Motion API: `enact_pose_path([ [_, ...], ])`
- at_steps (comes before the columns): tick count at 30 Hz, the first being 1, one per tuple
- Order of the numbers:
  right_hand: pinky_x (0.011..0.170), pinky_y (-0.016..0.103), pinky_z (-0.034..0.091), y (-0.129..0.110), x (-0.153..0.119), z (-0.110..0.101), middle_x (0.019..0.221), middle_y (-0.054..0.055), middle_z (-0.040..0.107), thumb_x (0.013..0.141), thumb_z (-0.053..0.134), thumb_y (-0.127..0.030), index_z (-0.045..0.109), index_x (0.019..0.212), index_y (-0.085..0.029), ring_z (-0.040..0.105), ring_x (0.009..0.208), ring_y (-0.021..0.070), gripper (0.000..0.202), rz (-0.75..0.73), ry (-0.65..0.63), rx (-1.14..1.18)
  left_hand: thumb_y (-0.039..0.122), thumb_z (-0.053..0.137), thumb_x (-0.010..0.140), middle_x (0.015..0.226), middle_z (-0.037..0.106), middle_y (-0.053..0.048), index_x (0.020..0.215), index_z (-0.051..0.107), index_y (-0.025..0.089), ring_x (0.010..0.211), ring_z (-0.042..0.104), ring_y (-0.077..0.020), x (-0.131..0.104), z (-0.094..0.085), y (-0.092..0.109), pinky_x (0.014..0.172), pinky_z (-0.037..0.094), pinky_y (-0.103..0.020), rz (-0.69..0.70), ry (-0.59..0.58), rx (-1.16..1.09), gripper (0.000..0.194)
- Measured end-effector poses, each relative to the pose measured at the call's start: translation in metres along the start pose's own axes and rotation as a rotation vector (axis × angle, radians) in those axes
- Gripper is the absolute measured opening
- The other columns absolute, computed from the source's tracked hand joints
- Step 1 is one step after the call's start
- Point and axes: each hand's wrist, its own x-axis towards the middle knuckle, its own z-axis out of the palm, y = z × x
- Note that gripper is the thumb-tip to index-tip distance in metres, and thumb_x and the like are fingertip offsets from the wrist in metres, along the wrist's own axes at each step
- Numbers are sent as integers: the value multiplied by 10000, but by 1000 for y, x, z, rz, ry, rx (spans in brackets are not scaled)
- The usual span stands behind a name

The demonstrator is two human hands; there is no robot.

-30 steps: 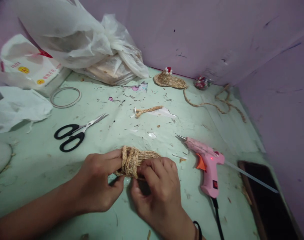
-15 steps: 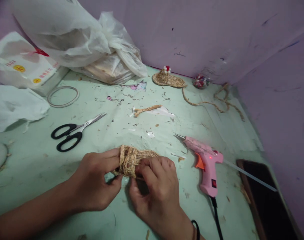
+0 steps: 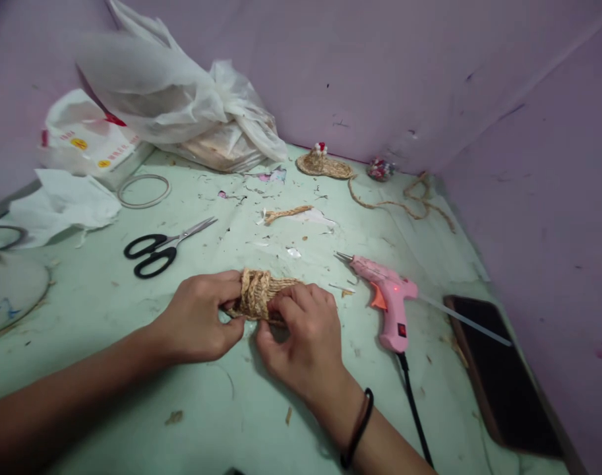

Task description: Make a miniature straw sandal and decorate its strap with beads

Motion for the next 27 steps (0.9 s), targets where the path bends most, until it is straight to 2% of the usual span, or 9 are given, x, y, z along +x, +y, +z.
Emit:
enact_pose_path([
  [4,650,359,387,-1,0,0,699,41,591,646,582,-202,609,703,-184,508,695,208,66,16,6,-5,142,524,617,610,444,32,570,438,175,548,399,-107,0,-8,-3,497,293,-248,11,-54,-55,103],
  [6,641,351,380,-2,0,0,691,41,594,636,582,-199,605,680,-181,509,685,204,52,18,7,-10,161,551,631,602,432,42,595,465,172,554,396,-101,0,-14,-7,496,299,-233,6,-131,-186,94],
  [10,634,337,369,-3,1,0,700,45,611,621,587,-188,603,647,-175,510,681,199,34,26,1,-21,168,560,631,585,429,59,689,528,157,536,385,-83,-3,-24,-9,495,307,-212,-102,-256,-493,67],
  [13,646,328,373,-2,0,0,704,38,613,622,586,-187,609,647,-181,511,684,192,34,31,-8,-25,160,536,622,595,456,51,723,555,140,539,392,-81,-5,-25,-8,508,315,-213,-123,-250,-550,105],
  [19,642,316,372,-4,0,0,700,38,613,620,583,-173,606,635,-183,517,684,191,29,18,17,-49,139,484,607,548,414,55,614,520,148,523,359,-82,-4,-20,-7,498,296,-213,-82,-173,-471,38],
  [27,642,315,371,-6,-1,1,695,40,600,624,577,-168,589,628,-183,515,695,195,20,12,20,-60,105,473,602,578,439,46,613,533,147,553,389,-89,-7,-19,-11,510,308,-211,-7,-149,-408,74],
])
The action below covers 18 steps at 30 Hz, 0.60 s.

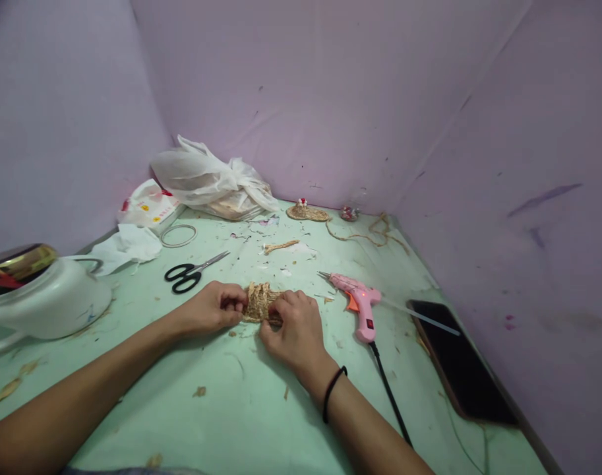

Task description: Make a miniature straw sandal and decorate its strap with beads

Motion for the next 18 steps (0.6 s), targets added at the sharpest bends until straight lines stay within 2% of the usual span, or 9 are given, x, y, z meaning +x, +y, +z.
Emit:
enact_pose_path([
  [6,638,319,369,0,0,1,692,43,599,626,580,-173,588,633,-180,510,691,197,13,9,1,8,106,516,594,611,443,38,585,502,151,563,406,-96,0,4,-3,498,306,-216,39,16,76,48],
  [11,658,329,370,1,0,2,713,48,605,624,585,-173,597,649,-172,513,708,202,27,14,-13,14,103,520,587,601,434,34,529,449,159,552,389,-98,3,9,-2,503,287,-232,47,83,153,107],
  [18,656,327,364,0,0,1,712,43,603,626,575,-177,591,640,-178,505,704,200,22,27,-21,13,118,528,574,571,419,46,515,424,167,531,376,-94,5,11,-8,491,266,-236,48,102,192,129],
])
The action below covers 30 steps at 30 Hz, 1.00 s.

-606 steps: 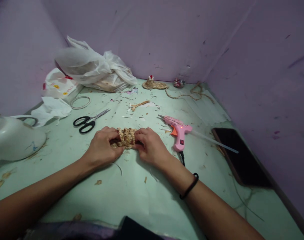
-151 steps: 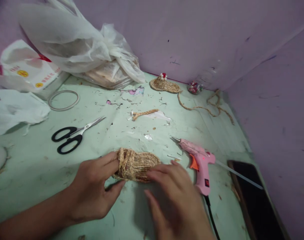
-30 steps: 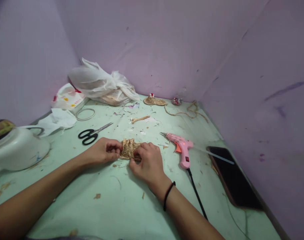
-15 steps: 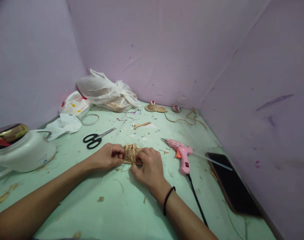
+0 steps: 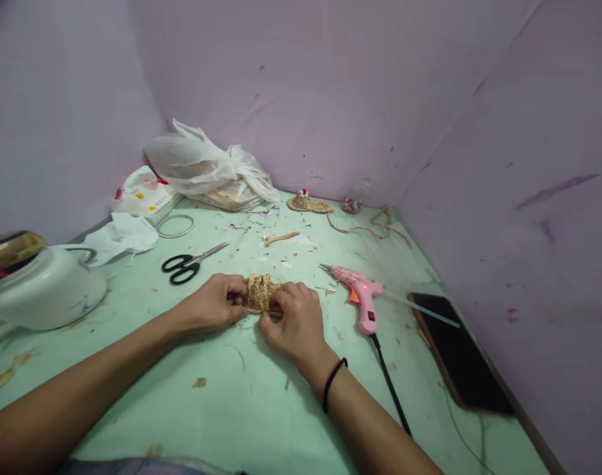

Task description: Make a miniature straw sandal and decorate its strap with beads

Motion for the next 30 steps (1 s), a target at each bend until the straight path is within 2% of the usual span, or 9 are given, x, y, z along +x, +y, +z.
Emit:
enact_pose_path([
  [10,684,357,375,1,0,2,733,58,602,641,585,-186,585,659,-179,510,734,221,19,29,-28,16,116,520,570,590,438,33,528,440,169,537,383,-100,1,0,0,492,257,-245,-3,-18,20,105],
  [13,693,365,397,3,0,-7,740,51,612,637,614,-186,583,686,-183,529,736,221,58,0,-80,41,114,512,581,591,434,34,542,428,174,542,388,-103,0,-1,1,496,257,-243,6,-14,27,110],
  [16,683,328,454,11,0,-25,814,35,643,661,653,-222,585,871,-189,578,744,193,223,1,-161,192,111,507,600,610,443,34,565,433,175,556,400,-105,-2,-2,3,506,268,-237,12,-16,32,104],
  [19,726,333,485,24,0,-40,863,49,658,759,590,-262,571,919,-189,607,799,185,177,123,-42,335,111,512,617,630,450,31,578,454,172,567,407,-103,-3,-3,3,517,285,-232,9,-30,29,94],
  [21,793,380,474,32,1,-42,929,78,668,789,550,-269,598,919,-184,604,890,214,163,176,40,293,115,518,625,634,449,31,581,463,171,570,407,-101,-3,-4,3,523,297,-229,4,-37,22,91],
  [24,859,450,444,35,3,-36,1067,126,652,733,620,-303,599,1068,-145,575,993,275,371,127,-77,191,122,508,639,635,467,30,629,507,170,569,418,-100,-4,-6,4,522,319,-222,-11,-40,3,49],
  [26,865,459,439,32,3,-33,1087,138,647,710,647,-309,584,1121,-120,570,994,286,456,119,-154,173,120,486,636,654,504,21,732,570,163,571,442,-103,-3,-8,5,528,341,-222,-89,52,-36,135],
  [28,816,418,467,27,3,-34,1045,123,662,746,604,-281,575,1143,-118,596,924,252,431,184,-209,232,126,493,608,684,544,5,823,606,148,589,480,-112,-1,-9,7,547,374,-230,-208,164,-114,243],
  [30,738,367,488,22,2,-38,965,96,680,768,573,-268,578,1142,-130,614,826,214,399,273,-270,302,152,529,580,714,566,-10,855,618,138,587,505,-121,0,-10,9,533,398,-236,-315,199,-218,289],
])
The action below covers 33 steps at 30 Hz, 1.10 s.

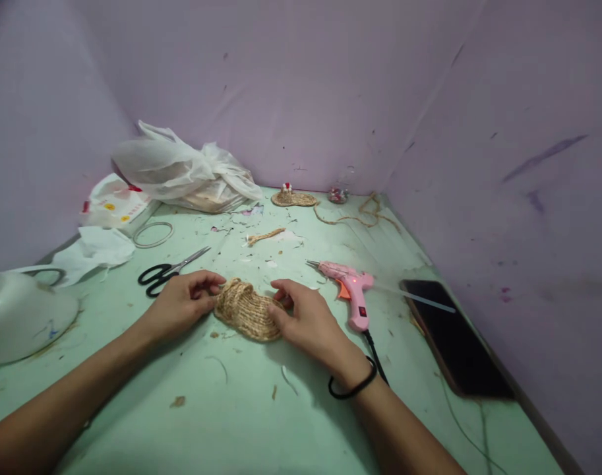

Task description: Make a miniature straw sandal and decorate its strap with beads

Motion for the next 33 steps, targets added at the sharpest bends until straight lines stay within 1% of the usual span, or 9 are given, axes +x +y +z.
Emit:
enact_pose_path([
  [4,689,362,468,-5,-6,-7,901,92,685,778,570,-309,641,1016,-149,607,790,227,295,98,-33,-89,199,492,606,733,576,-19,902,602,154,488,493,-116,-1,-8,5,395,370,-225,-122,6,-83,319],
  [8,691,360,456,-11,-12,-8,856,72,687,817,510,-265,670,886,-180,607,781,223,194,90,-110,-152,167,442,592,646,593,-13,694,625,156,448,490,-104,-4,-23,7,388,351,-214,-135,104,-42,210],
  [11,758,400,454,-20,-17,0,963,104,658,753,619,-426,632,1020,-160,585,884,264,377,51,-64,-204,217,463,629,655,609,-25,738,638,158,491,513,-127,-3,-26,7,395,349,-219,-133,138,-49,214],
  [14,810,466,432,-28,-21,12,1040,134,624,618,729,-486,593,1064,-137,539,962,321,583,-22,-28,-322,264,508,640,786,630,-45,916,625,157,542,526,-141,-1,-21,6,418,376,-235,-119,40,-75,318],
  [19,789,442,443,-23,-19,13,967,104,631,631,640,-168,566,996,-148,538,914,281,373,-153,7,-304,253,468,697,666,613,-5,873,640,154,492,489,-128,-5,-17,10,503,384,-265,-39,-135,122,265],
  [23,894,441,414,-11,-14,-2,1087,107,617,614,635,-104,540,1093,-162,518,1045,271,492,-267,-62,-189,270,473,722,646,622,-9,866,649,164,591,540,-167,-8,-20,15,576,400,-280,6,-26,275,251],
  [27,854,416,447,-6,-9,-5,1096,124,619,724,661,-272,534,1155,-145,562,1002,254,467,-131,-63,-96,264,497,709,781,657,-27,919,649,172,681,565,-183,-6,-20,18,613,407,-279,99,45,362,274],
  [30,794,406,459,-10,-10,0,961,106,651,728,646,-208,610,1010,-149,577,922,255,289,-99,-37,-195,263,481,701,563,588,-2,688,641,165,529,514,-164,-10,-19,19,521,363,-269,-35,-50,457,189],
  [33,682,371,474,-19,-16,1,803,73,665,747,586,-154,634,835,-171,604,771,226,102,-36,-38,-194,277,457,708,449,513,13,521,590,170,427,451,-136,-19,-16,18,447,301,-257,-124,-295,421,253],
])
